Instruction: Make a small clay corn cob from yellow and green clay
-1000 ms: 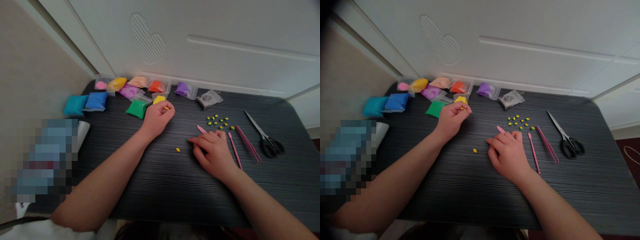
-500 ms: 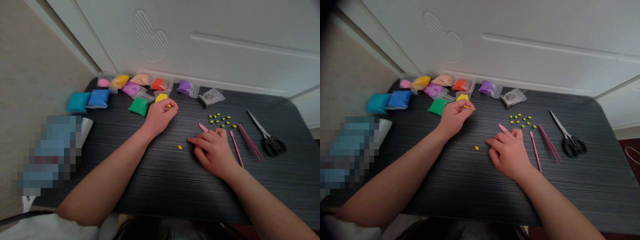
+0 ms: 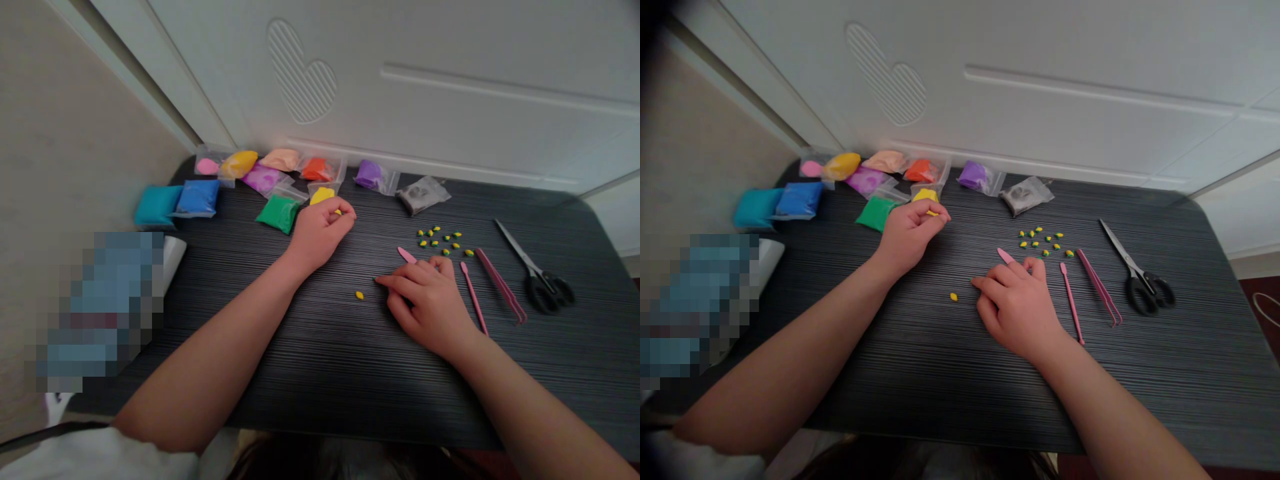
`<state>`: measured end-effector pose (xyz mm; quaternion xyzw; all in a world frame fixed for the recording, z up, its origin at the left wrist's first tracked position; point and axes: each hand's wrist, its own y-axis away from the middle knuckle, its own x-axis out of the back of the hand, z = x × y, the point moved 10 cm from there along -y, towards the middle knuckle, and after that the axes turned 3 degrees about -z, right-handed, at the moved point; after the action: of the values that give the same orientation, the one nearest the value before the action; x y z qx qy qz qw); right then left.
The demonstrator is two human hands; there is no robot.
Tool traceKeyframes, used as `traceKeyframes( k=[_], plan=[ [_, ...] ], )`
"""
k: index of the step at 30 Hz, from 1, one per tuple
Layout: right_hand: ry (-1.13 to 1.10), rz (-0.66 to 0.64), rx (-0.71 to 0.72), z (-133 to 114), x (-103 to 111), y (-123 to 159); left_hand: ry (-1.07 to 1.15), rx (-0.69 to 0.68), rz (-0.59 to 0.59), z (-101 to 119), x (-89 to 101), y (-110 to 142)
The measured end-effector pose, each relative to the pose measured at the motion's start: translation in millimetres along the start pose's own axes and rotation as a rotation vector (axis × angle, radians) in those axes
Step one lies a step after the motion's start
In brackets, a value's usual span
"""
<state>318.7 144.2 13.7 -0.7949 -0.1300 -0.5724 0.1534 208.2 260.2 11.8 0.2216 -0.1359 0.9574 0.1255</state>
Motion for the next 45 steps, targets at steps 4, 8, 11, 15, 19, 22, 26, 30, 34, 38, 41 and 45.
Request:
traceKeyframes(
  k=[4, 8, 11, 15, 19, 22, 26, 30, 34, 38, 41, 45],
  plan=[
    [-0.004, 0.001, -0.015, 2.5, 0.0, 0.5, -0.009, 0.001, 0.025, -0.6, 2.5, 0.2],
    [-0.018, -0.018, 0.007, 0.2, -1.9, 0.5, -0.013, 0.001, 0.018, -0.6, 1.9, -0.3],
    [-0.012, -0.005, -0.007, 1.6, -1.9, 0.0, -0.017, -0.002, 0.019, -0.4, 1.9, -0.5],
    [-0.005, 0.028, -0.02, 3.4, 0.6, 0.1, -0.014, 0.005, 0.014, -1.3, 1.5, -0.2],
    [-0.003, 0.057, -0.031, 4.9, 4.3, 1.2, 0.002, 0.008, 0.009, -1.8, 1.1, -0.1],
    [0.006, 0.056, -0.039, 5.7, 4.2, 1.4, 0.025, 0.007, 0.009, -1.7, 1.2, 0.0],
    [0.007, 0.052, -0.028, 3.6, 2.9, 0.4, 0.033, -0.001, 0.016, -0.9, 1.8, 0.4],
    [-0.015, 0.042, 0.001, -0.6, 2.0, -0.1, 0.023, -0.005, 0.027, -0.4, 2.6, 0.9],
    [-0.02, 0.036, 0.017, -2.0, 1.6, -0.3, 0.032, 0.0, 0.021, -1.5, 2.0, 0.9],
    [0.0, 0.045, -0.015, 1.8, 2.1, -0.8, 0.044, -0.001, 0.018, -2.1, 1.8, 0.8],
    [0.002, 0.031, -0.015, 1.4, 0.8, -0.6, 0.055, -0.006, 0.017, -1.1, 1.8, 0.6],
    [-0.001, 0.026, -0.005, -0.5, 0.4, 0.1, 0.067, -0.006, 0.019, -0.3, 1.9, 0.5]
  ],
)
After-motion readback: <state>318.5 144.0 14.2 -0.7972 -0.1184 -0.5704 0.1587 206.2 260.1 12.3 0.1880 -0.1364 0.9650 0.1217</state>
